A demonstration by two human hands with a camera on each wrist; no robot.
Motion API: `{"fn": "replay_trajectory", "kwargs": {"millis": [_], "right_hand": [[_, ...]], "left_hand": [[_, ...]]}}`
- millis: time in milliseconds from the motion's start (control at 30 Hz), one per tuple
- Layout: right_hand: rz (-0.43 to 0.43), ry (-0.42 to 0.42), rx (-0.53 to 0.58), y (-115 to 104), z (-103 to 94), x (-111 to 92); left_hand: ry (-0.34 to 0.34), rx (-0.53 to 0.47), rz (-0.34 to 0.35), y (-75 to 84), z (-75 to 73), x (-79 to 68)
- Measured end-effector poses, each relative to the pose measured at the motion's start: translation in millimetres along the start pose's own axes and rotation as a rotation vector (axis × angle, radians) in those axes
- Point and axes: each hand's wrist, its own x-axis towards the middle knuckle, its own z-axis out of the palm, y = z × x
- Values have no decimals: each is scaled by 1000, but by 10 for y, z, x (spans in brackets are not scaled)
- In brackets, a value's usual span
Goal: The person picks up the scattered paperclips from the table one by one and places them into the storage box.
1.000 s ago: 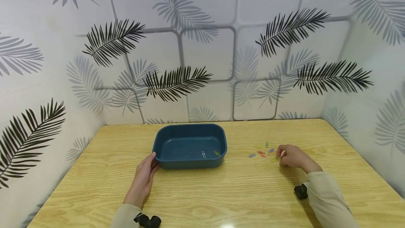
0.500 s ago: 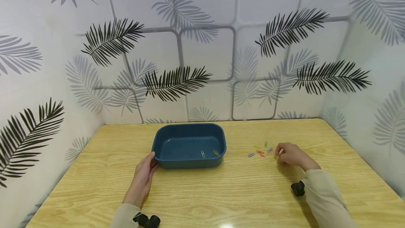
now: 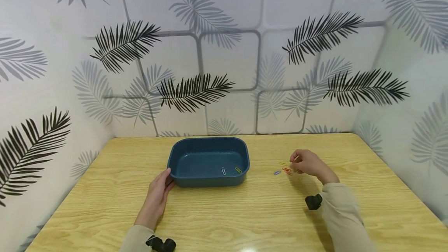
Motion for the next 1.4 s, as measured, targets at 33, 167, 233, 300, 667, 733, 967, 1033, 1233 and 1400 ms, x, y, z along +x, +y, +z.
{"fn": "replay_trajectory", "kwargs": {"millis": [33,167,233,300,667,733,967,1033,1233,1400], "right_hand": [[-1,2,13,-29,14,14],[-23,9,43,-137,73,72],[-32,15,65,-194,109,105],[-36,20,93,-258,148,137],[-61,38,173,-594,370,328],[-75,45,185,-647,403,341],[-120,80,211,-818,589,404],[-149,74,199,-875,670,430],[-214,38,163,-1023,883,472],[-222,34,159,-1067,959,472]], "left_hand": [[0,2,0,-1,-1,-1],[-5,1,4,-6,-3,-6],[-7,-2,7,-9,-3,-6],[-7,-3,7,-11,-5,-5],[-8,3,8,-19,-2,7],[-7,6,6,-16,-1,8],[-7,4,3,-13,-8,4],[-7,4,4,-10,-10,3],[-8,-1,4,1,-6,5],[-3,-2,-2,-5,3,7]]}}
